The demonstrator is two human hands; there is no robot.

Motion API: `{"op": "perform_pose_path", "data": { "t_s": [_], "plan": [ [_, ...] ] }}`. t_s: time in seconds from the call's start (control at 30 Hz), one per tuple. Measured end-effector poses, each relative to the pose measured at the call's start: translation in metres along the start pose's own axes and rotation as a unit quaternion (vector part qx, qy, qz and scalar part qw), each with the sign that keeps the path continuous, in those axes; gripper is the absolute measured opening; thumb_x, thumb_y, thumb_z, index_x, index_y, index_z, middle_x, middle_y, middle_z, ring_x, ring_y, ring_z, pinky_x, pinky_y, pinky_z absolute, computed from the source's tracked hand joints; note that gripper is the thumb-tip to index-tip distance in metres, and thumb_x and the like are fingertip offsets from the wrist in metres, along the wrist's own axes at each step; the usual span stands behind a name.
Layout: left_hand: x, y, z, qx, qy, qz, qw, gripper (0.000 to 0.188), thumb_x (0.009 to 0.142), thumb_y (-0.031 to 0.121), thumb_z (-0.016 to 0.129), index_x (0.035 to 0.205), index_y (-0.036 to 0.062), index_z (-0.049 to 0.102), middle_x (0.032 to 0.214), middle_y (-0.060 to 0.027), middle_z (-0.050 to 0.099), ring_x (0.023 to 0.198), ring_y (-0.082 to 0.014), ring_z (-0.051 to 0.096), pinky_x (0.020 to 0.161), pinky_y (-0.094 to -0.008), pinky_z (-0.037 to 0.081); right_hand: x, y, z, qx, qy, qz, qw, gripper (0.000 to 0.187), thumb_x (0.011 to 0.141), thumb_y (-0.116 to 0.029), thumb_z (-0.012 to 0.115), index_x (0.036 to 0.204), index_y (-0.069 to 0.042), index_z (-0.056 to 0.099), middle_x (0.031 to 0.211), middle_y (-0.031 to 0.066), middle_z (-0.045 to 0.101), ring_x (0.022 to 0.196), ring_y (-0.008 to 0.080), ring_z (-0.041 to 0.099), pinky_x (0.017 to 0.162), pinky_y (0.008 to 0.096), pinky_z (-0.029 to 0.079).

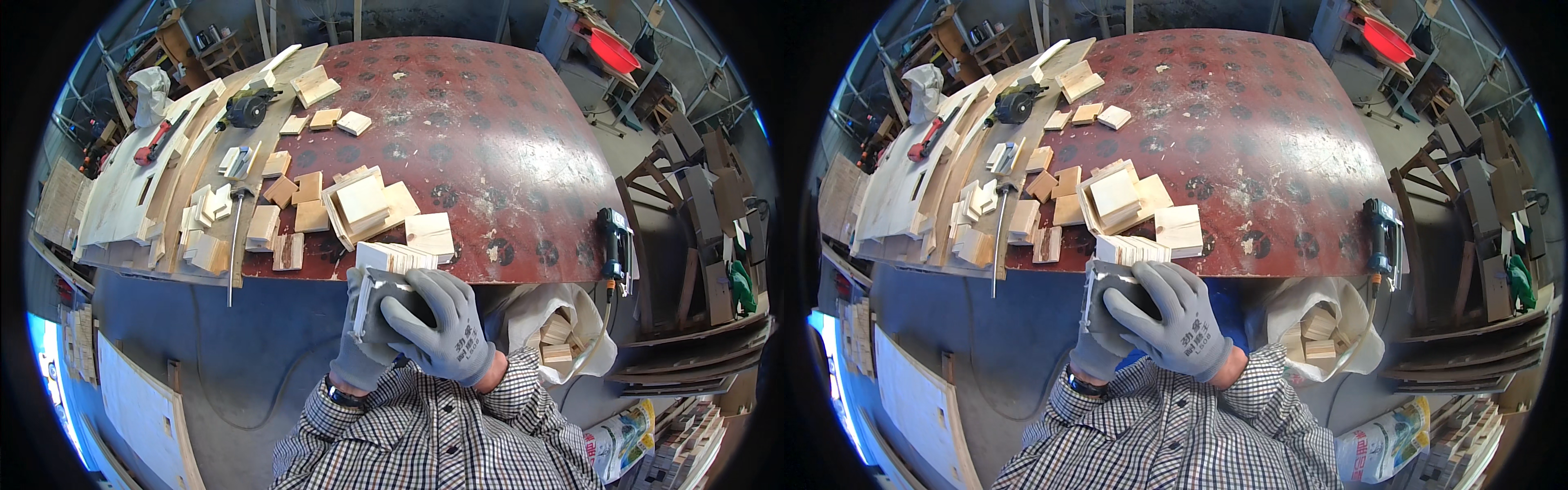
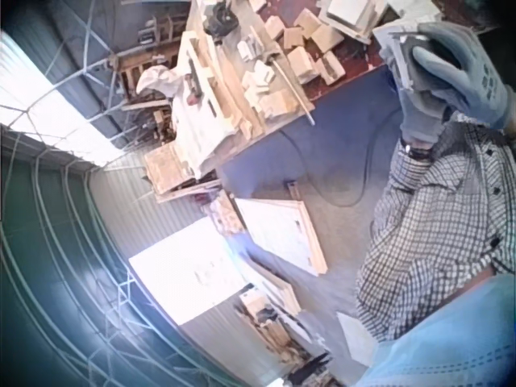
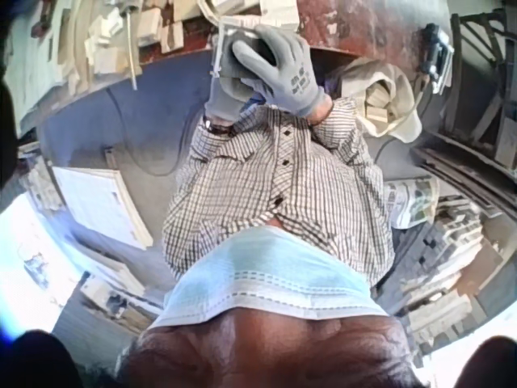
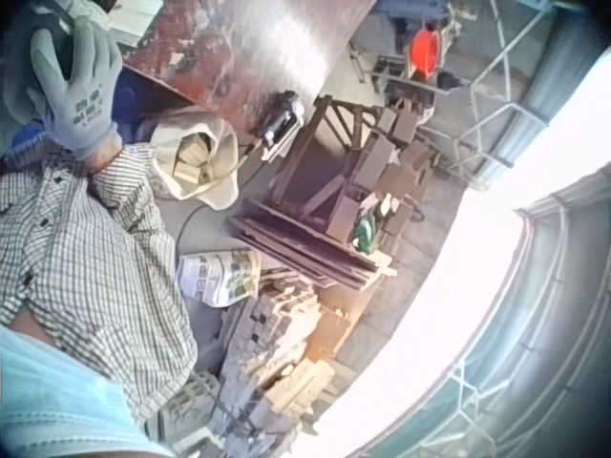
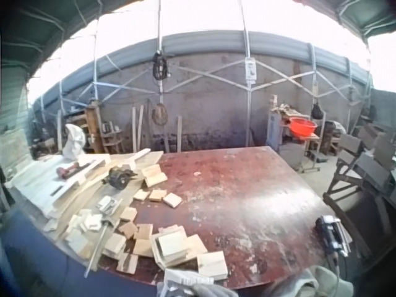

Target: The person sorts small wooden blocks on a workbench, picking them up, inspecting them, and placing them into stacks. The person also handles a small wooden box, placing blocks inside it and arranging them.

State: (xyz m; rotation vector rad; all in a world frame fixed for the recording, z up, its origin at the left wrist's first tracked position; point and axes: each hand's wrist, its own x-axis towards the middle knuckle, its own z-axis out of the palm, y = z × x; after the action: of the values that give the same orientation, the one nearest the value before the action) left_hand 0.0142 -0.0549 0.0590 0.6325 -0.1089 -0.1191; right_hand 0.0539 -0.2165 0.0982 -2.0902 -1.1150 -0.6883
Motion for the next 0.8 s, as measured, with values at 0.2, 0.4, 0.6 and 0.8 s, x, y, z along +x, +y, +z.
{"op": "perform_pose_path", "data": {
  "t_s": [0.2, 0.4, 0.6, 0.8],
  "plan": [
    [0.004, 0.005, 0.019, -0.032, 0.123, -0.094, 0.988, 0.088, 0.104, 0.079, 0.035, 0.163, 0.0138, 0.034, 0.155, -0.0135, 0.049, 0.14, -0.0314, 0.052, 0.119, -0.0559, 0.043, 0.011, 0.047, -0.006, -0.001, 0.046, 0.129, 0.991, 0.07, 0.089, -0.033, 0.078, 0.15, -0.007, 0.056, 0.144, 0.0249, 0.055, 0.128, 0.0417, 0.055, 0.107, 0.0538, 0.044],
    [-0.008, 0.001, 0.005, 0.107, 0.074, -0.035, 0.991, 0.075, 0.11, 0.063, 0.041, 0.163, 0.0105, 0.035, 0.157, -0.0157, 0.048, 0.145, -0.0313, 0.049, 0.127, -0.0497, 0.037, 0.002, 0.007, -0.008, -0.01, -0.01, -0.104, 0.994, 0.05, 0.088, -0.023, 0.074, 0.137, -0.033, 0.067, 0.136, 0.0162, 0.059, 0.122, 0.0316, 0.064, 0.106, 0.0469, 0.053],
    [-0.002, 0.017, 0.022, -0.11, 0.126, -0.069, 0.983, 0.074, 0.109, 0.067, 0.039, 0.158, 0.0104, 0.044, 0.144, -0.0133, 0.062, 0.13, -0.0294, 0.064, 0.106, -0.0491, 0.059, 0.007, 0.041, -0.011, -0.001, 0.059, 0.027, 0.998, 0.055, 0.092, -0.029, 0.077, 0.142, -0.013, 0.061, 0.137, 0.0195, 0.056, 0.123, 0.0388, 0.06, 0.105, 0.0497, 0.05],
    [-0.003, 0.015, -0.008, -0.267, 0.038, -0.002, 0.963, 0.074, 0.108, 0.067, 0.042, 0.161, 0.0149, 0.043, 0.151, -0.0138, 0.061, 0.133, -0.0358, 0.064, 0.111, -0.0536, 0.055, 0.004, 0.06, -0.025, 0.318, 0.208, 0.407, 0.83, 0.065, 0.108, -0.03, 0.062, 0.162, -0.002, 0.04, 0.144, 0.0105, 0.055, 0.126, 0.0198, 0.057, 0.109, 0.0351, 0.046]
  ]
}}
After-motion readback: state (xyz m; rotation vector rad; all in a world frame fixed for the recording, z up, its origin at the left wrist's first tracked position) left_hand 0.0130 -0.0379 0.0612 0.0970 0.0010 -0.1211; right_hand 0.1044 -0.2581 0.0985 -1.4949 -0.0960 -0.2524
